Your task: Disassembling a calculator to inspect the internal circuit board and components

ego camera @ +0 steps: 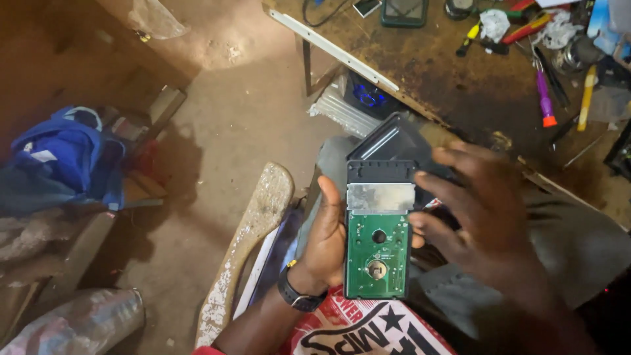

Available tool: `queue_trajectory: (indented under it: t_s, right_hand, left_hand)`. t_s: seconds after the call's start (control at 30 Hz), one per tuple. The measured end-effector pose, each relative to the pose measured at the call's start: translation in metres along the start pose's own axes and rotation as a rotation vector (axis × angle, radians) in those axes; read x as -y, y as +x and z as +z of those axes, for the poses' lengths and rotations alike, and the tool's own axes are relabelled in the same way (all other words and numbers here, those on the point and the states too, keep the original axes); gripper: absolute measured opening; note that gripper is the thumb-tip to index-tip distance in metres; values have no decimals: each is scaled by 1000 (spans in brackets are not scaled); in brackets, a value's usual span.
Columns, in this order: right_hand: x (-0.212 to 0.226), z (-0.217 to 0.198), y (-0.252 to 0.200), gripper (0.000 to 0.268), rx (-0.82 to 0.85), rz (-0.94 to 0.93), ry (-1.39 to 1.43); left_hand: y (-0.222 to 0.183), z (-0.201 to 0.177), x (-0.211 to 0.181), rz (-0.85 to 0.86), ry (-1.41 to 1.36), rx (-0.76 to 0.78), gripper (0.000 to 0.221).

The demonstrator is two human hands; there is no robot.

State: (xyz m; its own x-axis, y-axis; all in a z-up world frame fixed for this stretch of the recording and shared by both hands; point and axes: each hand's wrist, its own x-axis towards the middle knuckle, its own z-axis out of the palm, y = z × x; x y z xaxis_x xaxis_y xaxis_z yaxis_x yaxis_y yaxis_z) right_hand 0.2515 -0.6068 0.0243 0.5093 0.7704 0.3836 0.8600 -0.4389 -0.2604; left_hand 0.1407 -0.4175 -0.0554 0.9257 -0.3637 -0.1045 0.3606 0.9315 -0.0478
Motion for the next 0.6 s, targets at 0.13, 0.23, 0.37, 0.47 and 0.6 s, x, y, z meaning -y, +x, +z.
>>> queue_trajectory:
  t_s: [0.13,0.23,0.37,0.47,0.6]
  right_hand:
    - [6,-2,5,43,10,-3,119]
    - [4,-1,6,39,17,-37,97]
    - [6,-1,5,33,41,-10,116]
    - [11,-2,6,26,15,29,216]
    - [17,-5,4,10,-26,66,338]
  left_hand:
    - [-4,-5,1,10,108,2,116]
    - [-5,-4,0,34,188,1,115]
    - [-4,-11,1,-4,156,-29,118]
    - [-4,-14,1,-8,204,-32,117]
    - [-3,-13,2,25,170,2,112]
